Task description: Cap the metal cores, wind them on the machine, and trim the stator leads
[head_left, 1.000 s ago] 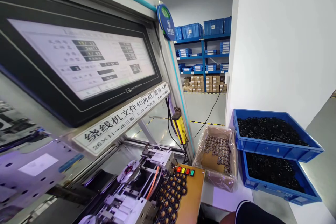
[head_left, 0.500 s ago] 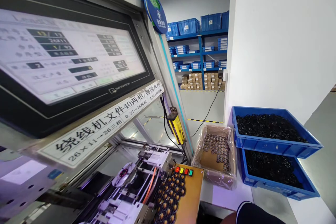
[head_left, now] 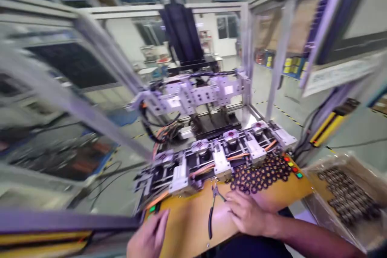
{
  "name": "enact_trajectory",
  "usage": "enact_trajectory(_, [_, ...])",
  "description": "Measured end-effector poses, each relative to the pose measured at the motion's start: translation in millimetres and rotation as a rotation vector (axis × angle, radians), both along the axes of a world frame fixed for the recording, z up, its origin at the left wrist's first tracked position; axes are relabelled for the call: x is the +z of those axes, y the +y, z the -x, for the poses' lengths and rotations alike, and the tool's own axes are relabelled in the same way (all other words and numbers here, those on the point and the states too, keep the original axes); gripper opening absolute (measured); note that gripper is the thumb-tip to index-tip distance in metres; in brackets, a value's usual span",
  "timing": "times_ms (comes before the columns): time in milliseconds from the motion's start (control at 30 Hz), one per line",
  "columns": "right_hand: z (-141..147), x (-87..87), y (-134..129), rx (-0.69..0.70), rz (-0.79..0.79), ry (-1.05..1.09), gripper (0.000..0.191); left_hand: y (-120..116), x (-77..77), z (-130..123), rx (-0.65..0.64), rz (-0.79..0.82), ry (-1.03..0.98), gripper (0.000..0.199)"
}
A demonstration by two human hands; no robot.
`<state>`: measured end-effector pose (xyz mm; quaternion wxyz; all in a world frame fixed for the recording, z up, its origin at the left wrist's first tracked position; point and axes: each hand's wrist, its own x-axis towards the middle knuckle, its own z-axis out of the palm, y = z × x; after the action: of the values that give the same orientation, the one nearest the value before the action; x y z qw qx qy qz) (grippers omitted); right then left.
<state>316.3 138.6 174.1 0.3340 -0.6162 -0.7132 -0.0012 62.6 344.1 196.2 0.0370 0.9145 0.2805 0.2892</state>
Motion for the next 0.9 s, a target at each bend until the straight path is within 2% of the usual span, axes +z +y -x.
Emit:
enact_trajectory(100, [-19,28.7,10,0.08,-0.019,-0.055,0.02,46,34.1,17,0.144,-0.065,0.052,0.048])
enact_trajectory(200, [-38,74.5,29,0.166,0.011,-0.164,0.023,101,62.4,4,0.172,-0.062,0.13,0.043])
enact_trajectory(300, [-51,113.8,67,0.213,0.075,-0.271,0.026,145,72.1,-22,0.108,-0.017,0.209,0.039])
enact_trajectory(400, [-61,132.6,120,0.204,0.15,-0.352,0.025,172,66.0,-47,0.053,0.047,0.289,0.036])
enact_trajectory(500, [-72,132.9,172,0.165,0.23,-0.408,0.024,184,56.3,-62,0.013,0.097,0.369,0.033])
enact_trajectory(600, [-78,123.5,209,0.137,0.302,-0.448,0.03,189,52.3,-68,-0.004,0.114,0.438,0.031])
enact_trajectory(733, [-79,109.5,234,0.133,0.376,-0.491,0.031,193,56.0,-69,-0.039,0.11,0.51,0.03])
enact_trajectory(900, [-83,100.5,246,0.157,0.42,-0.492,0.031,200,59.3,-73,-0.098,0.161,0.596,0.031])
